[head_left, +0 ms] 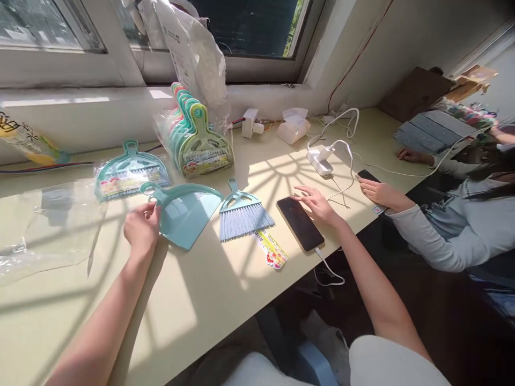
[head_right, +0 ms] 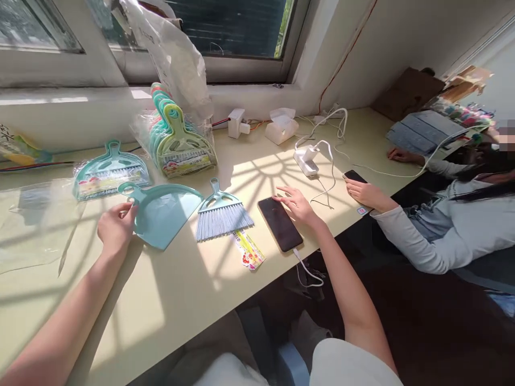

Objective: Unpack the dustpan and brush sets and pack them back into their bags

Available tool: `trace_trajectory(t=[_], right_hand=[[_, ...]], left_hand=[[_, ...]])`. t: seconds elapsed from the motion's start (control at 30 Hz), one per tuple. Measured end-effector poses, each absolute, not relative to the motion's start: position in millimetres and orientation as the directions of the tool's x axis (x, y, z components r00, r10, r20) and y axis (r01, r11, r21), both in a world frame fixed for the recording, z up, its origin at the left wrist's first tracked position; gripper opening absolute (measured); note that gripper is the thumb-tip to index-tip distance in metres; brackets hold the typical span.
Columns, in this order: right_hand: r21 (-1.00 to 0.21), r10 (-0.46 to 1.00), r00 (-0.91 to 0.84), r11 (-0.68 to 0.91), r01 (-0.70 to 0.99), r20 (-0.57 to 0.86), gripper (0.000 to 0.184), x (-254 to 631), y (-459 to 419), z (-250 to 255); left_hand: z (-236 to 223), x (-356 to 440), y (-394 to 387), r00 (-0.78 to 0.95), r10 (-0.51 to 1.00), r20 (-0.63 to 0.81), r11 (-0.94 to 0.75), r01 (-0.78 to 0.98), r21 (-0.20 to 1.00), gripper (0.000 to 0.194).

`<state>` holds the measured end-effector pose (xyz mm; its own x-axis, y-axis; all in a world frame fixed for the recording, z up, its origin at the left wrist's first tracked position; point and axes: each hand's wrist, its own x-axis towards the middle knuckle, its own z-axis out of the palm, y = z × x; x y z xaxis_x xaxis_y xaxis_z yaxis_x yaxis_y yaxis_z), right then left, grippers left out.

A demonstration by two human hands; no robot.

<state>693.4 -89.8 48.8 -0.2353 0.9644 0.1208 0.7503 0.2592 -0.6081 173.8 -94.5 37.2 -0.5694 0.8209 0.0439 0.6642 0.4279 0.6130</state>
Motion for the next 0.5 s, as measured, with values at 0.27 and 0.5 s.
trace_trajectory(t=[0.27, 0.5], right_hand=[[-0.794, 0.996, -0.043, 0.091, 0.602, 0.082, 0.081, 682, -74, 68], [-0.947, 0.993, -0.069, -0.071, 0.314, -0.097, 0.080, 655, -45, 43]], left_hand=[[27, 166, -95, -0.549, 0.827, 0.120, 0.374, 0.698, 0.611, 0.053], [43, 179, -107, -0.556, 0.831, 0.002, 0.411, 0.616, 0.672, 0.059]])
